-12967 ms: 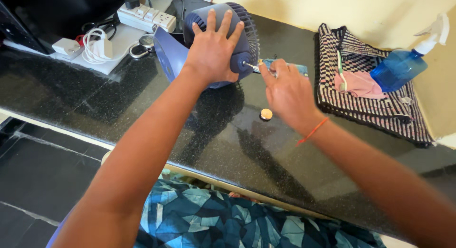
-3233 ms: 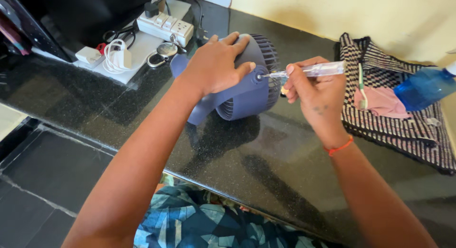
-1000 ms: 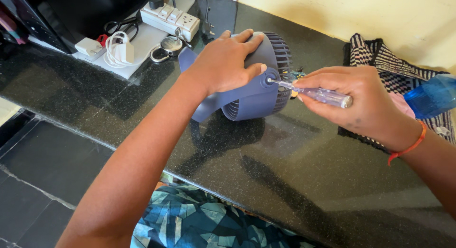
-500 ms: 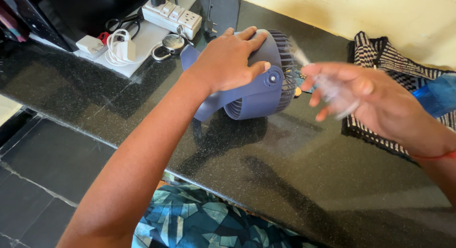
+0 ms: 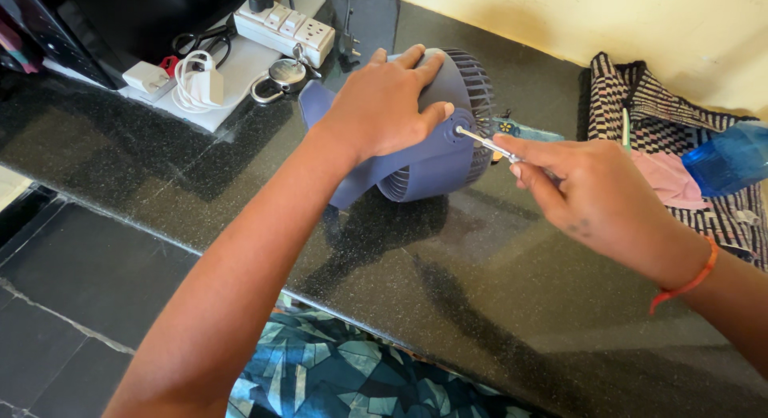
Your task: The person uses a screwdriver to loosen and remove screws from the back of a small blue fan. They rotate the fan to access different screws and continue unscrewing until the rear cover is detached.
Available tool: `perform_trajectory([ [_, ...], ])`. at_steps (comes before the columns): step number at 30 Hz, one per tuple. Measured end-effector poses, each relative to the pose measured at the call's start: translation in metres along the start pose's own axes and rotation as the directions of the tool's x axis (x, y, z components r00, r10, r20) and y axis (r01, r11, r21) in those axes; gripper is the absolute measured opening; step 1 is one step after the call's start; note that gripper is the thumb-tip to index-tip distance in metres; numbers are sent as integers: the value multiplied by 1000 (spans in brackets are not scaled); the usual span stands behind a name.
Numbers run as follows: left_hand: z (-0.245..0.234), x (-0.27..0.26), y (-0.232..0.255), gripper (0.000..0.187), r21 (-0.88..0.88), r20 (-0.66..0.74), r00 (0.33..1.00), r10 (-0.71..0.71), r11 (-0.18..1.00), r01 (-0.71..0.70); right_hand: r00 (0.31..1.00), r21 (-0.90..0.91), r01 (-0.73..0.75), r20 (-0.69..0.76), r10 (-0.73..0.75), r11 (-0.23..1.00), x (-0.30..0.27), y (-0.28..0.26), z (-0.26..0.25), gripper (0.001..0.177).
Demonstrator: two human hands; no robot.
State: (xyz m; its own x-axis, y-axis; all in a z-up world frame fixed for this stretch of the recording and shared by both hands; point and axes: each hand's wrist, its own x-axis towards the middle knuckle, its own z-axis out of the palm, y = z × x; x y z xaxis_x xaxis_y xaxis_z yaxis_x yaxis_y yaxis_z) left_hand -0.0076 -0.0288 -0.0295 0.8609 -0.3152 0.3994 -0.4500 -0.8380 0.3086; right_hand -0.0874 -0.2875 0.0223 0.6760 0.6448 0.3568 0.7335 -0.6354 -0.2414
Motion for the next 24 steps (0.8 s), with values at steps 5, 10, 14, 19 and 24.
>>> perform_trajectory([
  [5,1,2,-2,74,-1,-5,1000,12,1000,-13,978,-200,-155,110,179,967,11,-5,-4,30],
  [10,-1,2,-1,74,1,5,1000,7,1000,-7,989,-115,-116,73,125,987,15,-14,-6,31],
  [14,0,2,-1,74,-2,4,1000,11,1000,-11,976,-146,-178,100,194,973,18,-20,-11,30],
  [19,-2,4,0,74,-14,15,1000,-7,1000,8,984,-230,-104,117,134,968,21,-17,-14,28],
  [24,-3,3,2,75,-11,33,999,-27,1000,28,998,-363,56,17,-53,930,12,-15,-10,25],
])
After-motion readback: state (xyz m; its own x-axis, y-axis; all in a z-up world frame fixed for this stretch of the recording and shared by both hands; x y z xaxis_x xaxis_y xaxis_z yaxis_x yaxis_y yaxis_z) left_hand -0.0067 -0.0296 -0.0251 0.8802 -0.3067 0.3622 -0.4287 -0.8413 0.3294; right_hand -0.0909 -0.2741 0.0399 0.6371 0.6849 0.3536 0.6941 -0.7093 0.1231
